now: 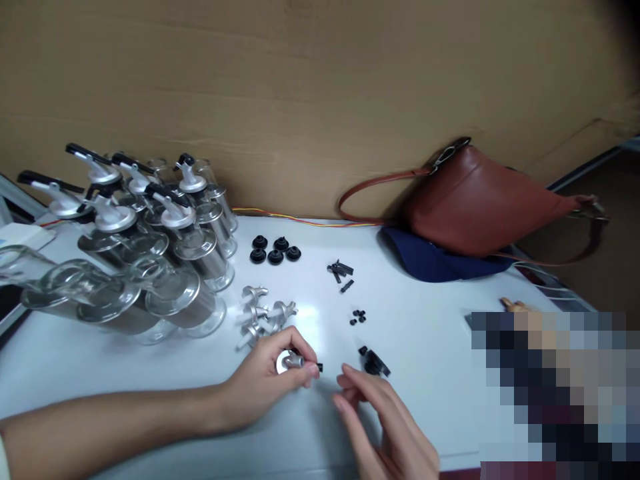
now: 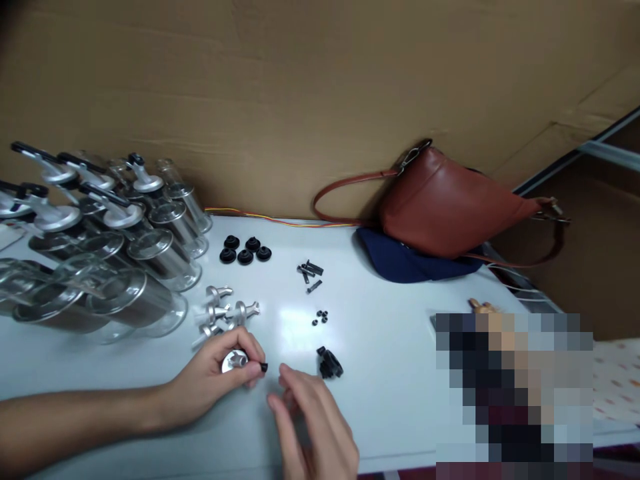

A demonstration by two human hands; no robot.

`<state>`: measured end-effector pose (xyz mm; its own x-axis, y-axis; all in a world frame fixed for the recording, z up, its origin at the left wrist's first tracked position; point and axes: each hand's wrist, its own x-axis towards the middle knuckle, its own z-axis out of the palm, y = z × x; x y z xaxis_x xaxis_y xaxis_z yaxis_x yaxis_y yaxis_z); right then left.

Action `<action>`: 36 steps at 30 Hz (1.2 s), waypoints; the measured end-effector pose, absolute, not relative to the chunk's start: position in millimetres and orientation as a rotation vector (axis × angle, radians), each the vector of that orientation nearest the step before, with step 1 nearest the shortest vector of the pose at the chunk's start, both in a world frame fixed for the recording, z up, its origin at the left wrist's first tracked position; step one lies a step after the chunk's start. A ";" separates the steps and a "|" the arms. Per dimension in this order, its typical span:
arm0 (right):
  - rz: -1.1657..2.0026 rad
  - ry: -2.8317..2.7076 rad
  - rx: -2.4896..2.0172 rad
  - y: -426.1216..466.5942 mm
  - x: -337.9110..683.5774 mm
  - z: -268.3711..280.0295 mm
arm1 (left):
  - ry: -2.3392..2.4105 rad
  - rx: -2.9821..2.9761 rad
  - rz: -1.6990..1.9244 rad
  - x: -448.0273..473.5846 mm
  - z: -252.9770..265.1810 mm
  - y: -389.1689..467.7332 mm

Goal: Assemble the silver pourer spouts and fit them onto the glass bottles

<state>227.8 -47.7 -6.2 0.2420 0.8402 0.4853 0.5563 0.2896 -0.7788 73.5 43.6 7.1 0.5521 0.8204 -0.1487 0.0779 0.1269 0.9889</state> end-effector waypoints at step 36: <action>0.454 -1.138 -1.320 -19.0 207.4 -9.0 | 0.450 1.130 0.582 71.1 -5.1 42.7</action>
<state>207.4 -19.0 -9.0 0.4316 0.8140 0.3887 0.3233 0.2627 -0.9091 71.1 42.7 -5.1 0.7679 0.6391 -0.0437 -0.2032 0.3077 0.9295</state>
